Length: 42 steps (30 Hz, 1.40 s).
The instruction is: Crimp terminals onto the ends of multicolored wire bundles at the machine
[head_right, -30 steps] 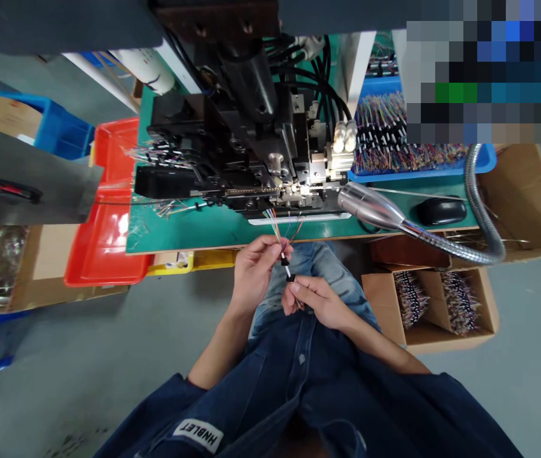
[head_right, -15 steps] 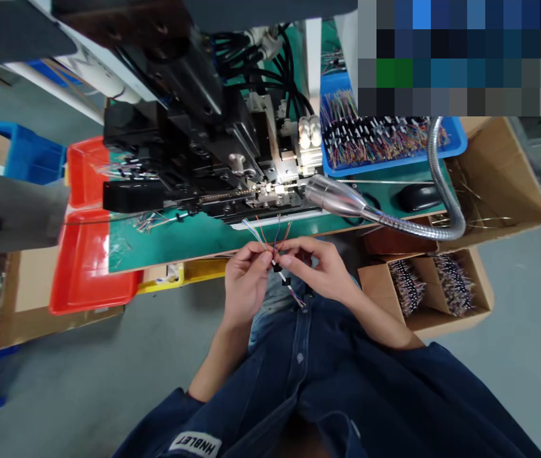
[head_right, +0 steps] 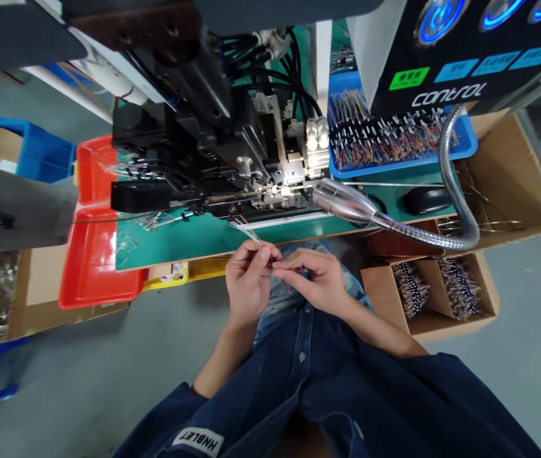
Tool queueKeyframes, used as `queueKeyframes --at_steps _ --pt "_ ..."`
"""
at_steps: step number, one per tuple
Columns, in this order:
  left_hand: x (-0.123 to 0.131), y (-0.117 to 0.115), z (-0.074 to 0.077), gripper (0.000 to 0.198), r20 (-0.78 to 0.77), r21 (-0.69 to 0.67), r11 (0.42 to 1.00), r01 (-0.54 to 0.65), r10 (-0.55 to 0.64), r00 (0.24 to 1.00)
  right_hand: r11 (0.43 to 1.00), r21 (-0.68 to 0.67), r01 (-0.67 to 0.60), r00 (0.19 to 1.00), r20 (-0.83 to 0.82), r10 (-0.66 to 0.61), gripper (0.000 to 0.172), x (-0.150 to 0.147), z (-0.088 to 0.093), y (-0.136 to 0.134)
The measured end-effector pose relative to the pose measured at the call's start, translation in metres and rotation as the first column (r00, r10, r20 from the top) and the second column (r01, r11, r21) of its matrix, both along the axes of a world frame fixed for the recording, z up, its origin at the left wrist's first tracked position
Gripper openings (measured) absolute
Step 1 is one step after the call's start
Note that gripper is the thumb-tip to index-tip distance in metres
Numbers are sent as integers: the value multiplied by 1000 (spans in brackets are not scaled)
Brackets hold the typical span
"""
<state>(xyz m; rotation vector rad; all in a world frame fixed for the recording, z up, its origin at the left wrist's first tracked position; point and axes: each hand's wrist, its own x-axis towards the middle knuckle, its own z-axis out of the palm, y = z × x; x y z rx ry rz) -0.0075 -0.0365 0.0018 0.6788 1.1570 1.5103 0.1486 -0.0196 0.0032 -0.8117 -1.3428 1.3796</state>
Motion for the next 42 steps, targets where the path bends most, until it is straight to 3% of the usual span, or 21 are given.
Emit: queueKeyframes --at_steps 2,5,6,8,10,13,15,23,32,37,40,42 --pt "0 -1 -1 26 -26 -9 999 34 -34 999 996 5 -85 994 -64 85 22 8 -4 2" --pt "-2 -4 0 21 -64 -7 998 63 -63 996 976 -167 -142 962 -254 96 50 19 -1 18" --pt "-2 -5 2 20 -78 0 998 65 -64 995 967 -221 -126 963 -260 66 50 21 2 23" --pt "-3 -6 6 19 -133 1 997 71 -70 989 969 -236 -73 986 -162 35 34 21 11 32" --pt "-3 -7 11 20 -232 -14 997 71 -72 970 990 -141 -25 1000 -7 25 18 18 20 34" --pt "-5 -7 16 18 -354 -24 998 66 -71 933 999 9 31 993 114 -32 14 12 28 30" --pt "-7 -7 15 15 -374 -20 997 75 -77 924 998 36 43 989 139 -48 11 10 30 27" --pt "-12 -10 6 15 -281 -46 988 148 -155 947 998 18 -61 991 118 58 9 14 28 27" --pt "-6 -13 11 22 -254 -26 993 114 -117 960 999 -37 23 999 32 -21 23 2 25 23" --pt "-4 -15 10 17 -223 6 993 116 -112 968 992 -49 113 993 -39 -115 8 3 27 31" --pt "-5 -14 7 18 -159 28 995 92 -87 983 998 -54 15 1000 -16 -16 20 6 26 32" --pt "-5 -12 5 17 -135 39 994 99 -93 986 997 -39 -64 998 -24 63 16 8 24 31"
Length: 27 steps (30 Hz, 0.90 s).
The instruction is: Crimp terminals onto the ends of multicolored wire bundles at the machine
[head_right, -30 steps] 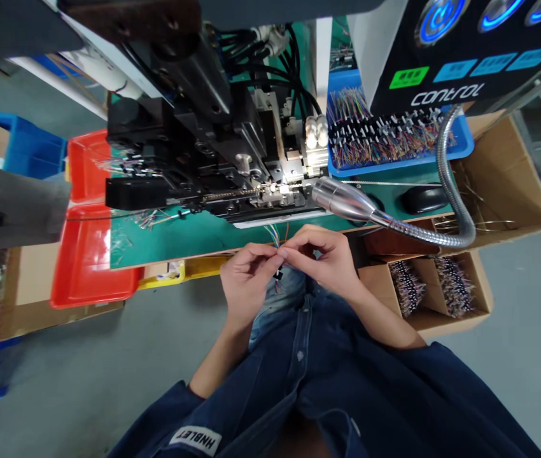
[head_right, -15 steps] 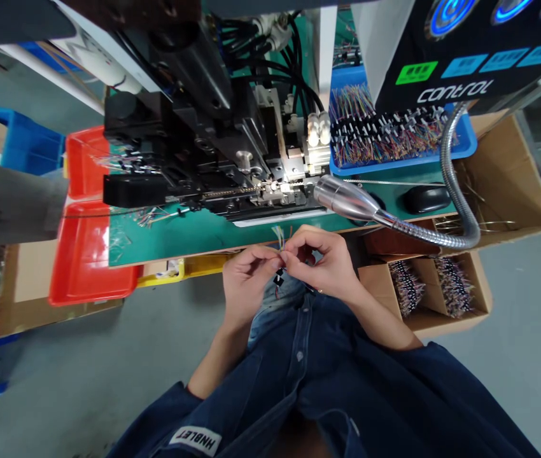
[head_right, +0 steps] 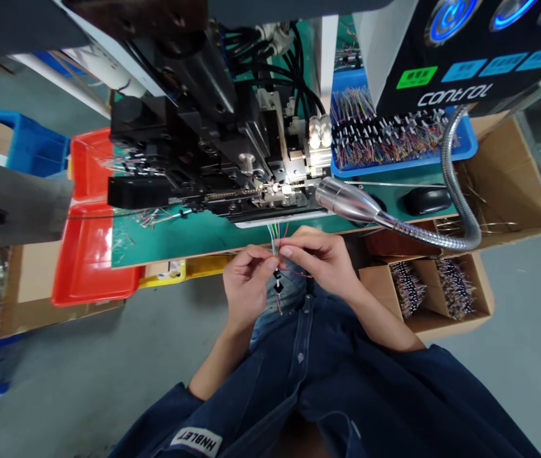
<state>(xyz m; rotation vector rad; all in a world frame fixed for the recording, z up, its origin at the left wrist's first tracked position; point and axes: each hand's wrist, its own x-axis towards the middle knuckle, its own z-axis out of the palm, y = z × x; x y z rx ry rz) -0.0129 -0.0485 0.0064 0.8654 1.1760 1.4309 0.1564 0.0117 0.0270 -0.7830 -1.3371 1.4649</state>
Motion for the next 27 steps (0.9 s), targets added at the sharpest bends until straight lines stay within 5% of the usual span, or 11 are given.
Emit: queueKeyframes --at_steps 6,13,21,27 --pt "-3 2 -3 14 -23 -17 997 79 -79 997 999 9 -48 999 -7 48 11 -1 -5 0" --pt "-8 -5 -2 10 -144 53 993 108 -99 985 988 55 146 989 11 -146 4 -8 15 11" --pt "-13 8 6 12 -175 90 986 142 -124 977 987 136 90 995 35 -95 7 -12 18 13" --pt "-6 21 8 15 37 82 996 36 -39 999 997 62 46 996 74 -50 19 -8 18 17"
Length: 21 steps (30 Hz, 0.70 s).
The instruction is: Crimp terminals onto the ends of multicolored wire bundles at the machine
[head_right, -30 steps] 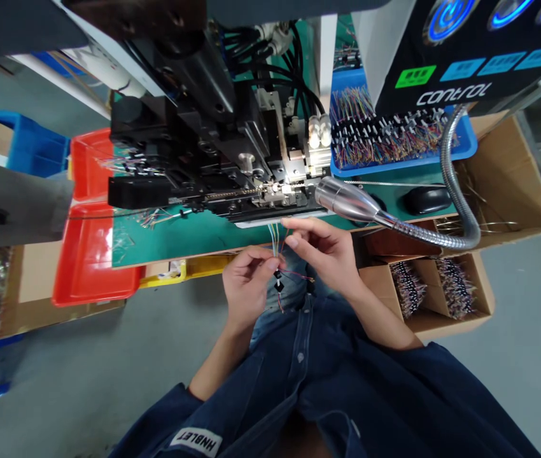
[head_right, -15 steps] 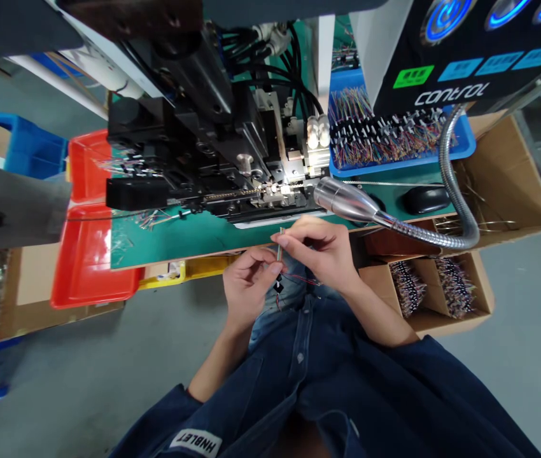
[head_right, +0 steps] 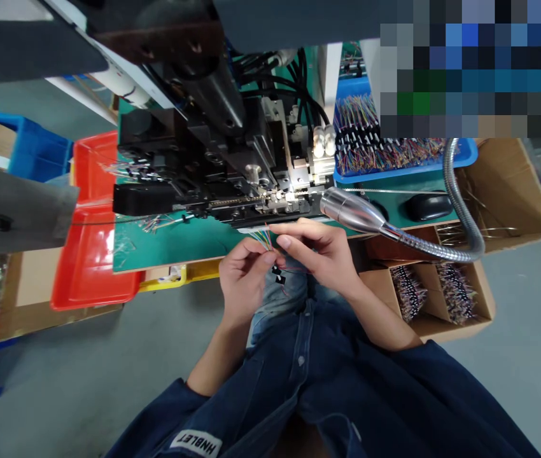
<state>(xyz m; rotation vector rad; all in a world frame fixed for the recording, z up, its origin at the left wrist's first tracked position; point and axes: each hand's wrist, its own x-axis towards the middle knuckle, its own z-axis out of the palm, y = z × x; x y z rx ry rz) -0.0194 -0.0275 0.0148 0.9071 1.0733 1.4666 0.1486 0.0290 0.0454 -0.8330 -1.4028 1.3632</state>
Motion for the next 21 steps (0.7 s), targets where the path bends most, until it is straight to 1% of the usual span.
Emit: queueKeyframes --at_steps 2,6,9,12,16,21 --pt "3 1 -2 14 48 5 999 -34 34 998 998 -55 -23 1000 -8 23 20 -1 -2 0" --pt "8 3 -5 14 88 8 998 -60 59 994 987 -154 -53 995 -89 40 20 -9 -8 -2" --pt "9 6 -7 16 83 -2 996 -84 84 993 988 -150 -19 998 -69 8 16 -13 -10 -2" --pt "11 9 -8 19 76 -9 993 -118 118 990 990 -139 15 999 -27 -19 20 -16 -9 1" --pt "15 13 -10 19 99 -7 986 -166 165 981 986 -161 44 999 -4 -45 24 -20 -6 5" --pt "17 17 -11 22 81 -19 986 -165 166 983 985 -158 67 998 4 -67 19 -22 -5 8"
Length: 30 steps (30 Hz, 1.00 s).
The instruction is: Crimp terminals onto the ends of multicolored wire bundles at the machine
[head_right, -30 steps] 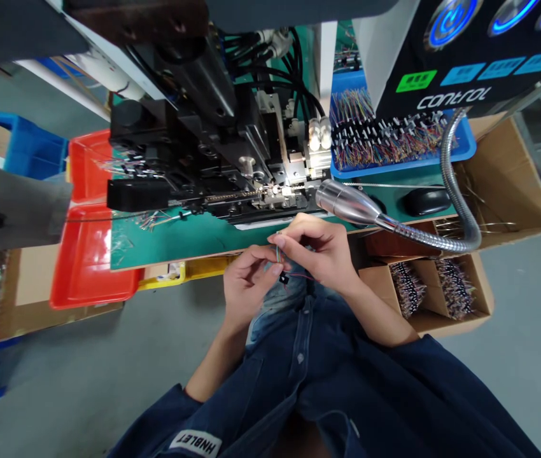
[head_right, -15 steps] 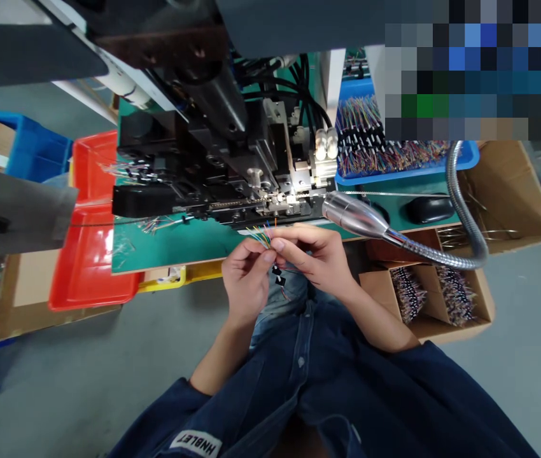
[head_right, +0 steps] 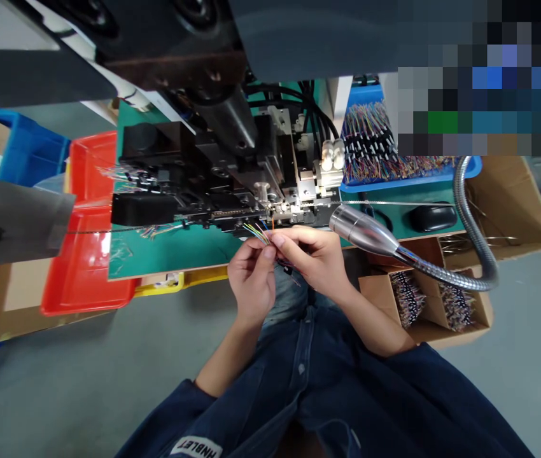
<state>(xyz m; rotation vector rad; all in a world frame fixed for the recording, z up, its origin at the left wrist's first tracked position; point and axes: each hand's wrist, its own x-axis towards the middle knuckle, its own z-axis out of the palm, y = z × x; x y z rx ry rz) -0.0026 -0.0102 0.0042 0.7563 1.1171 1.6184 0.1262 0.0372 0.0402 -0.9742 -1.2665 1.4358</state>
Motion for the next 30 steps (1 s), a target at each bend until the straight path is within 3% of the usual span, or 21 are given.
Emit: queueKeyframes --at_steps 9,16,21,24,30 --pt "2 1 2 26 48 -35 999 42 -40 998 992 -29 -126 992 -36 125 31 6 -5 6" --pt "5 1 2 28 73 -17 1000 16 -15 997 994 106 -31 999 19 30 16 4 -4 1" --pt "7 0 -1 25 61 -31 999 -30 32 998 998 -61 28 1000 -13 -29 21 1 -1 0" --pt "8 1 -7 23 33 -15 997 -71 71 997 985 -174 0 996 -84 -15 24 0 -3 2" --pt "10 8 -10 20 -16 27 994 -110 110 994 972 -233 -2 995 -96 -21 34 -2 -10 10"
